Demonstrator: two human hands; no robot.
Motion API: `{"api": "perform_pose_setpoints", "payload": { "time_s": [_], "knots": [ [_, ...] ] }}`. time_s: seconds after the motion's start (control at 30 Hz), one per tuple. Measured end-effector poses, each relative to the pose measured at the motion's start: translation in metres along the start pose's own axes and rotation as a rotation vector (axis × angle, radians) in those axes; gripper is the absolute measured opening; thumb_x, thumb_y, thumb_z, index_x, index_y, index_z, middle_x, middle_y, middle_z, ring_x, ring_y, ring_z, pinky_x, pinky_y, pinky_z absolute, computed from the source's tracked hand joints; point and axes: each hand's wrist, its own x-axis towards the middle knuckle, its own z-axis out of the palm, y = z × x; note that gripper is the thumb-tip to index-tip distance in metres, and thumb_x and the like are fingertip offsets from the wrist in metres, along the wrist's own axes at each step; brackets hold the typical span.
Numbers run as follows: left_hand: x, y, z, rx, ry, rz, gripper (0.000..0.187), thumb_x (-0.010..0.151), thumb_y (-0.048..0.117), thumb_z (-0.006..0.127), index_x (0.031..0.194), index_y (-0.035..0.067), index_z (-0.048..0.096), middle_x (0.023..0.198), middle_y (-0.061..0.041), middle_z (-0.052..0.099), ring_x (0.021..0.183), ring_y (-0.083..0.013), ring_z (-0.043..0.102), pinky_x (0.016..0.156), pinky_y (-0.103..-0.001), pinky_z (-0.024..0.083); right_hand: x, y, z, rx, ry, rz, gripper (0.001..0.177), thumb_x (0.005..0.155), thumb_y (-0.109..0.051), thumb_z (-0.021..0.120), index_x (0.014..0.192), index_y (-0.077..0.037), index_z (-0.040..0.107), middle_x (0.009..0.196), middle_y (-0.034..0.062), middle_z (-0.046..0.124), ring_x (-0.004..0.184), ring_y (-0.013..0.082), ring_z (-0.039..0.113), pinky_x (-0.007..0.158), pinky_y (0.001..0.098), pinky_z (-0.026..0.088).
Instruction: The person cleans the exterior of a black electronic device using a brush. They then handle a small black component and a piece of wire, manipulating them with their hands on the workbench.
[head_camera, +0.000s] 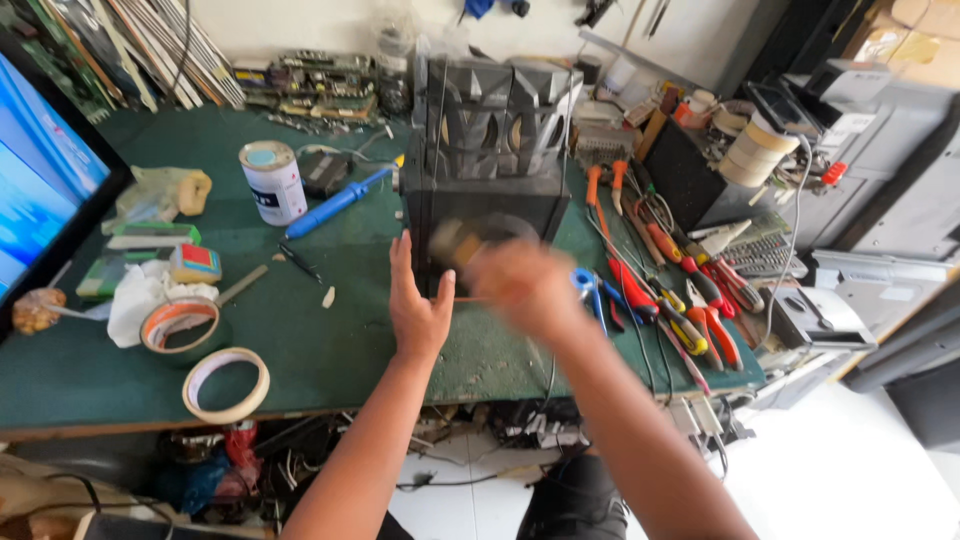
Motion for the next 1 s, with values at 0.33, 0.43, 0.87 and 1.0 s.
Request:
{"api": "perform_pose_setpoints", "payload": {
  "time_s": [0.33,0.43,0.87,1.0],
  "knots": [
    [-0.002,-0.004,-0.005,-0.083,-0.156,-0.257,0.097,0.086,0.019,0.093,0.168,0.01,0.041,0.167,-0.029,0.042,0.151,-0.049,0.045,0.123,-0.06,0.039,-0.087,0.019,-0.007,-0.395,0.572,0.154,0.021,0.082,0.006,0.086,0.088,-0.015,0.084,0.076,0.0055,0.074,0.061,0.0291,0.067,0.061,0.0355,0.056],
    [-0.004,-0.011,-0.005,-0.059,-0.121,-0.229,0.102,0.078,0.017,0.096,0.166,0.013,0.044,0.165,-0.026,0.046,0.15,-0.0451,0.047,0.123,-0.056,0.041,-0.101,0.011,0.001,-0.416,0.361,0.346,0.016,0.076,-0.01,0.089,0.083,-0.022,0.082,0.074,-0.0006,0.075,0.06,0.0273,0.071,0.057,0.0361,0.056],
    [-0.004,-0.011,-0.009,-0.055,-0.108,-0.188,0.072,0.1,0.011,0.078,0.165,0.01,0.047,0.168,-0.025,0.042,0.156,-0.0427,0.039,0.124,-0.054,0.041,-0.121,0.01,0.013,-0.293,0.446,0.232,0.012,0.088,0.003,0.081,0.087,-0.008,0.076,0.075,0.0093,0.072,0.057,0.0274,0.07,0.053,0.0382,0.054],
    [-0.005,-0.015,-0.012,-0.136,-0.113,-0.288,0.054,0.111,0.01,0.063,0.163,0.012,0.049,0.169,-0.023,0.039,0.158,-0.0403,0.037,0.123,-0.051,0.044,-0.117,0.001,0.022,-0.218,0.169,0.187,0.012,0.096,-0.015,0.071,0.085,-0.018,0.071,0.089,0.0021,0.076,0.078,0.0333,0.074,0.069,0.0397,0.059]
  ]
}}
